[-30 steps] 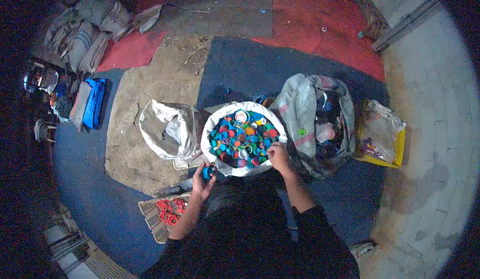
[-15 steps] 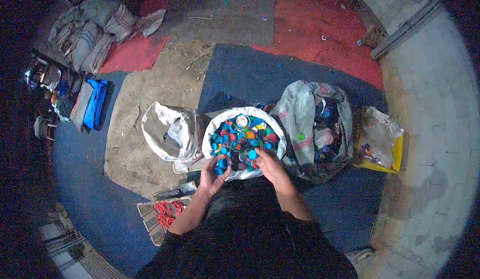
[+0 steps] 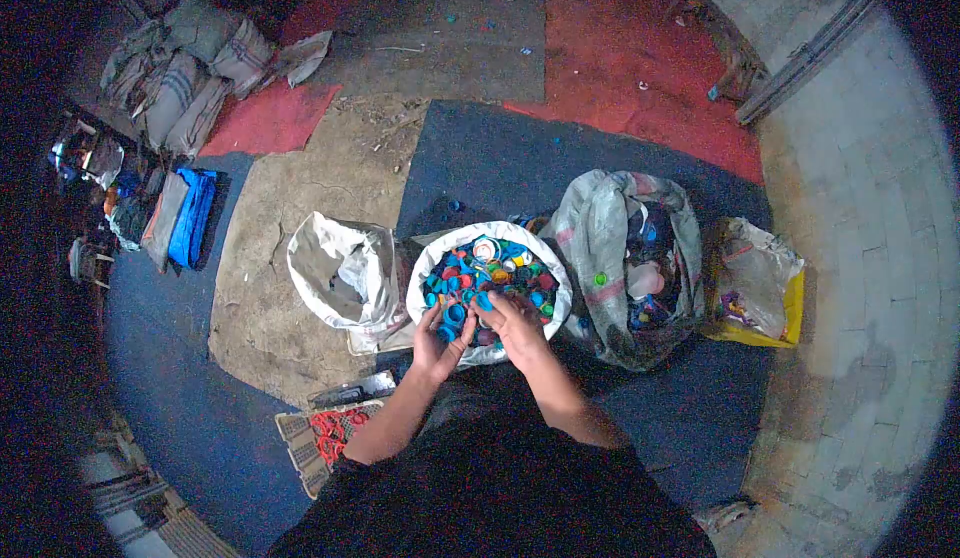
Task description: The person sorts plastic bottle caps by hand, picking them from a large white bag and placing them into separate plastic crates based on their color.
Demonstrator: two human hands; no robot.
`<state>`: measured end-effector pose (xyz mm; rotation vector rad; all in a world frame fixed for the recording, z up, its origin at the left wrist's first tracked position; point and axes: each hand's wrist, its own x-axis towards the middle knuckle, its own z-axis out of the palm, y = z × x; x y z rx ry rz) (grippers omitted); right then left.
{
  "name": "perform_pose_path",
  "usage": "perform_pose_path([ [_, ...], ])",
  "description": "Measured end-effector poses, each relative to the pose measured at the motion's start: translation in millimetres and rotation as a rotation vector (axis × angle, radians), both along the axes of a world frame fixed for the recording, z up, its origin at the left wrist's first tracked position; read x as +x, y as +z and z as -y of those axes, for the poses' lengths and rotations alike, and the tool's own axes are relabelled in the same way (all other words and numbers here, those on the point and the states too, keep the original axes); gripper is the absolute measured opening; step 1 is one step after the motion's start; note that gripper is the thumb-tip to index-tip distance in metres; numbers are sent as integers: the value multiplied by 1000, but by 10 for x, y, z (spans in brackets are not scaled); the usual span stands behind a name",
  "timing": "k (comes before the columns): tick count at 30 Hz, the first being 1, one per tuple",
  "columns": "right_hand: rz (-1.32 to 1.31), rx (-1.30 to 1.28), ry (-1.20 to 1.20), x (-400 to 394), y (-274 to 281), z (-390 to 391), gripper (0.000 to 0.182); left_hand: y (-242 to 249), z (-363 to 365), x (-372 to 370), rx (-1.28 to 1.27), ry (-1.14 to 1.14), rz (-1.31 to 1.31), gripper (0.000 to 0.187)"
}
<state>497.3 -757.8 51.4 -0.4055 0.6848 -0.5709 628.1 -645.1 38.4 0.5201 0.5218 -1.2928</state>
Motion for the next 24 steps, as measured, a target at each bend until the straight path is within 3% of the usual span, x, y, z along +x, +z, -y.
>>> perform_pose_path([
  [3, -282, -663, 41, 27, -128, -96, 16, 2, 15, -10, 0, -14, 22, 36],
  [4, -330, -885, 30, 66, 89, -167, 15, -15, 12, -10, -8, -28, 39, 35],
  [5, -470, -1282, 80, 64, 232, -170, 14, -33, 11, -15, -16, -43, 55, 35],
  [8, -480, -1730, 295, 47, 261, -233, 16, -17, 51, -47, -14, -64, 103, 30],
  [11, -462, -1803, 349, 34, 156, -309, 16, -171, -23, -35, -7, -63, 92, 24],
  [14, -414, -1573, 325, -8, 195, -272, 12, -503, -227, 27, 44, -53, 74, 19],
  [16, -504, -1431, 235, -85, 5, -146, 14, -342, -295, 103, 45, 8, -88, 19],
  [18, -680, -1298, 62, -206, -420, 101, 24, -533, -484, 166, 57, 31, -106, 21],
  [20, -966, -1076, 47, -397, -949, 343, 46, -459, -579, 174, 154, 58, 4, 22],
  [21, -1132, -1093, 27, -521, -1573, 410, 56, -474, -630, 192, 164, 70, 17, 23],
  [22, -1094, -1156, 146, -575, -1843, 444, 59, -449, -660, 196, 162, 105, 1, 24],
  [23, -1052, -1217, 265, -611, -1961, 443, 63, -428, -687, 199, 164, 109, 22, 25],
  [24, -1217, -1278, 309, -506, -1748, 237, 67, -413, -708, 201, 165, 113, 42, 25],
])
